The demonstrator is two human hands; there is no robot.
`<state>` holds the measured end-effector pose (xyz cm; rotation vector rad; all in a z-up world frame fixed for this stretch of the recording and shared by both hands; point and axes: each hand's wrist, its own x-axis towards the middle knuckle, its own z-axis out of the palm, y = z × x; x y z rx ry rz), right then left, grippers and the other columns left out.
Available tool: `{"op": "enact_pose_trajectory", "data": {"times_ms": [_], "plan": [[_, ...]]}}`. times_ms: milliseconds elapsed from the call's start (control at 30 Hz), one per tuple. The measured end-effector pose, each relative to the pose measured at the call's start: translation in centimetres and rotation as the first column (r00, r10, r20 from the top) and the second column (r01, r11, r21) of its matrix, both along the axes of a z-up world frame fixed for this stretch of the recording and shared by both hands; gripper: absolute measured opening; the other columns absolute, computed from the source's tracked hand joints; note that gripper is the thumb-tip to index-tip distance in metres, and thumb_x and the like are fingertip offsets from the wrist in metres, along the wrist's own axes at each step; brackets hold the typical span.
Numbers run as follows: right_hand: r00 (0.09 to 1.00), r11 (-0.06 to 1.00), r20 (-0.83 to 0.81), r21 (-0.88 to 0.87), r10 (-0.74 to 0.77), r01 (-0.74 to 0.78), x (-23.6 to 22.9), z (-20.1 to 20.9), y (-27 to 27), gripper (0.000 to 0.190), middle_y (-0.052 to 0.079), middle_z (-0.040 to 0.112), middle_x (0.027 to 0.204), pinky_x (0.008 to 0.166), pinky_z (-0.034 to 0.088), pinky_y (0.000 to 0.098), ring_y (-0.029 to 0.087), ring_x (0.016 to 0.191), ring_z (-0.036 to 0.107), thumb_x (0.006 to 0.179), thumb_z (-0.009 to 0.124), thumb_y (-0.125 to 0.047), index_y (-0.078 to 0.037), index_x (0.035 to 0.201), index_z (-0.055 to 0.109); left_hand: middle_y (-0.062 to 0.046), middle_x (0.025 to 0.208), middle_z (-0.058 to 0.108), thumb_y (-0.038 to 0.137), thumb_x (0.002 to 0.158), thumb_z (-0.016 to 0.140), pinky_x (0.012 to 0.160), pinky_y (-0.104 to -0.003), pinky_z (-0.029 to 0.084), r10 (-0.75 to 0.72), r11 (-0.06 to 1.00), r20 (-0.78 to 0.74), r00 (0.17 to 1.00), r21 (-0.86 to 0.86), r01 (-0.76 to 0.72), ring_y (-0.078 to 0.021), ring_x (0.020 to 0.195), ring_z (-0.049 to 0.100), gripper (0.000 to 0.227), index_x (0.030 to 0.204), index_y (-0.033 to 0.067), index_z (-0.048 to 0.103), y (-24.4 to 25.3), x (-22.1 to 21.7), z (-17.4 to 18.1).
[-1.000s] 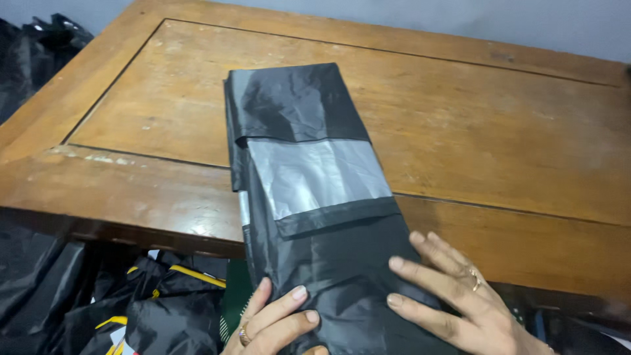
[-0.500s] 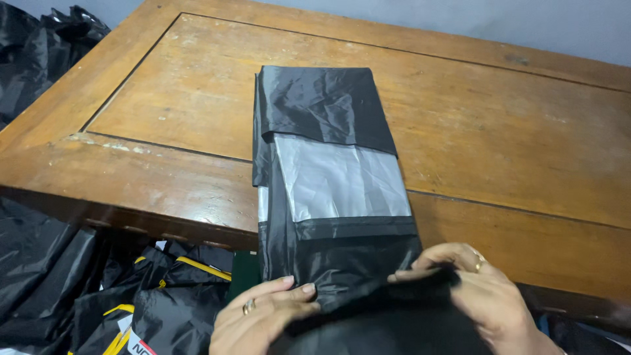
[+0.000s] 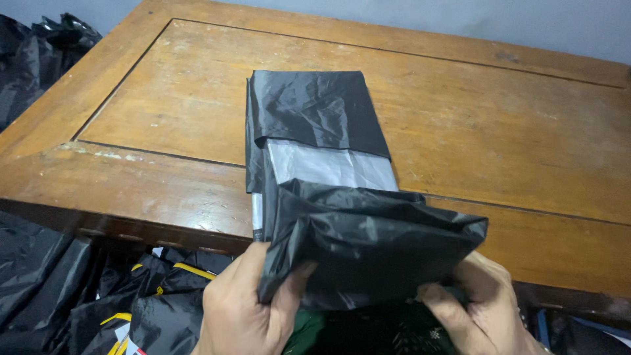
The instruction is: The person folds a black garment on a wooden table and places it into a small black pouch with a yellow zipper.
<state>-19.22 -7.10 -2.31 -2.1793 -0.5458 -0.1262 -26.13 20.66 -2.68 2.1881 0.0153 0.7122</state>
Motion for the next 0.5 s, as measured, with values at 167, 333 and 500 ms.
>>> {"op": "enact_pose_trajectory", "data": {"times_ms": [167, 333, 500], "plan": [[0.944, 0.945, 0.144, -0.1, -0.296, 0.311, -0.4, 0.5, 2.3, 0.08, 0.003, 0.077, 0.093, 0.074, 0.062, 0.033, 0.017, 0.079, 0.074, 0.068, 0.079, -0.05, -0.012, 0.134, 0.056, -0.006, 0.061, 0.064, 0.046, 0.092, 0.067, 0.057, -0.04, 0.047, 0.108, 0.994, -0.191, 0.976, 0.054, -0.1, -0.032, 0.059, 0.064, 0.031, 0.084, 0.0161, 0.061, 0.3, 1.2, 0.0], [0.692, 0.953, 0.719, -0.164, -0.063, 0.257, 0.4, 1.5, 3.3, 0.082, 0.025, 0.057, 0.142, 0.108, 0.054, 0.0482, 0.041, 0.133, 0.06, 0.087, 0.077, -0.044, 0.002, 0.145, 0.042, -0.01, 0.065, 0.075, 0.049, 0.091, 0.065, 0.061, -0.039, 0.05, 0.11, 0.988, -0.414, 0.904, -0.053, -0.144, -0.0335, 0.062, 0.069, 0.032, 0.091, 0.0171, 0.068, 0.2, 2.2, 2.2], [0.529, 0.841, 0.714, -0.541, 0.459, 0.001, 1.4, 3.2, 4.0, 0.049, 0.018, 0.016, 0.169, 0.129, -0.002, 0.0722, 0.053, 0.156, -0.004, 0.115, 0.035, -0.048, -0.032, 0.161, 0.036, -0.007, 0.078, 0.083, 0.051, 0.093, 0.059, 0.07, -0.037, 0.055, 0.054, 0.987, -0.531, 0.846, -0.097, -0.125, -0.0318, 0.08, 0.079, 0.034, 0.095, 0.0198, 0.072, 0.2, 2.7, 4.5]]}}
